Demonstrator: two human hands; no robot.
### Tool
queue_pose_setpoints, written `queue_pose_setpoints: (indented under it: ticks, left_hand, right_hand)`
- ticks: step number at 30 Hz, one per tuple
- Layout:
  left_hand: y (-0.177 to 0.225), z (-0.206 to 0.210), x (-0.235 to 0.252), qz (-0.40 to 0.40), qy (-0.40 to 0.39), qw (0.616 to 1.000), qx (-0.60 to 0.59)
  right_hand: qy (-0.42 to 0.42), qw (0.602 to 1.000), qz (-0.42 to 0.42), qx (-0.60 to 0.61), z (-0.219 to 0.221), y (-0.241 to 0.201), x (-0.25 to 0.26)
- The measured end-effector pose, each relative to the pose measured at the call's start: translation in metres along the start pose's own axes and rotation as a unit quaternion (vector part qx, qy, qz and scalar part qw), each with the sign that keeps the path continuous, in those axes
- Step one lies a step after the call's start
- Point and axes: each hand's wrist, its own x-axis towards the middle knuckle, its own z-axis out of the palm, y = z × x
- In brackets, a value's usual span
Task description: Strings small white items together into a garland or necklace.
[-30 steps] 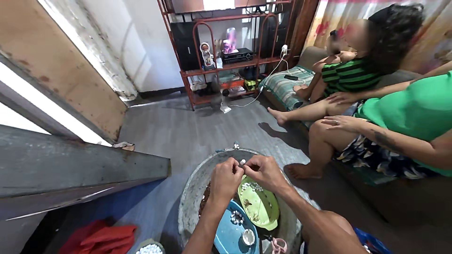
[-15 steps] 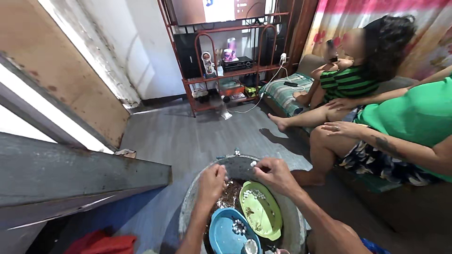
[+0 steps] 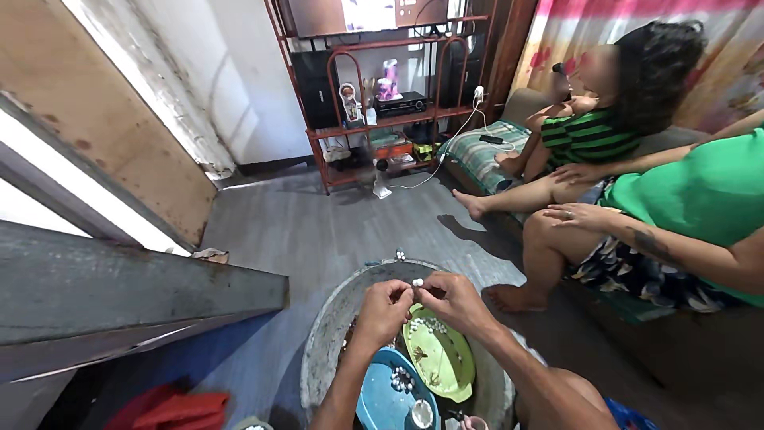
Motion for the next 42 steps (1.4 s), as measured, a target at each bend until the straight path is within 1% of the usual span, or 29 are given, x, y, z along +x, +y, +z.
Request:
queue_pose_setpoints:
  ticks: [4, 8, 10, 12, 15, 16, 18, 20, 22, 24, 26, 29, 31, 33, 38, 42]
  left_hand:
    - [-0.003, -0.003, -0.001, -0.007, -0.014, 1.000, -0.008]
    - [-0.005, -0.005, -0.004, -0.023, -0.036, 0.999, 0.028]
    - [-0.003, -0.009, -0.005, -0.033, -0.040, 0.996, 0.069]
    - [-0.004, -0.019, -0.005, -0.055, -0.017, 0.991, 0.122]
    - [-0.006, -0.033, -0.005, -0.083, 0.051, 0.990, 0.099]
    - [-0.009, -0.034, -0.004, -0.078, 0.079, 0.989, 0.097]
    - [-0.013, -0.035, -0.003, -0.038, 0.120, 0.984, 0.128]
    - [-0.013, -0.032, -0.004, 0.001, 0.152, 0.975, 0.165]
    - [-0.009, -0.029, -0.003, 0.017, 0.168, 0.970, 0.176]
    - [-0.006, -0.024, -0.002, 0.069, 0.148, 0.975, 0.148]
    - [-0.002, -0.017, -0.002, 0.128, 0.109, 0.981, 0.098]
    - [0.008, -0.002, 0.005, 0.180, 0.044, 0.982, 0.035]
    - [0.006, 0.004, 0.006, 0.204, 0.026, 0.978, 0.022]
    - [0.003, 0.004, 0.007, 0.211, 0.022, 0.977, 0.026]
    - [0.001, 0.000, 0.003, 0.179, 0.024, 0.983, 0.037]
    - [0.001, -0.001, 0.000, 0.161, -0.005, 0.986, 0.040]
  right_hand:
    - [-0.001, 1.000, -0.007, 0.013, 0.001, -0.002, -0.001]
    - [-0.023, 0.999, 0.010, 0.031, -0.005, -0.003, -0.001]
    - [-0.019, 0.999, 0.017, 0.033, -0.009, -0.003, 0.000]
    - [-0.001, 0.999, 0.032, 0.025, -0.020, -0.002, 0.002]
    - [-0.008, 0.996, 0.061, 0.067, -0.040, 0.000, 0.002]
    - [-0.011, 0.994, 0.065, 0.086, -0.041, 0.001, 0.000]
    - [-0.021, 0.989, 0.054, 0.135, -0.041, 0.000, -0.002]
    - [-0.031, 0.980, 0.039, 0.191, -0.039, -0.002, -0.004]
    - [-0.040, 0.974, 0.038, 0.221, -0.039, -0.005, -0.002]
    - [-0.047, 0.972, 0.043, 0.226, -0.038, -0.004, -0.003]
    - [-0.060, 0.971, 0.043, 0.227, -0.035, -0.001, -0.006]
    - [-0.088, 0.975, 0.026, 0.202, -0.032, 0.001, -0.001]
    - [-0.099, 0.977, 0.023, 0.187, -0.028, 0.000, 0.000]
    - [-0.102, 0.980, 0.026, 0.171, -0.025, 0.000, 0.000]
    - [-0.093, 0.979, 0.024, 0.180, -0.022, -0.002, 0.000]
    - [-0.081, 0.981, 0.013, 0.174, -0.017, 0.000, -0.001]
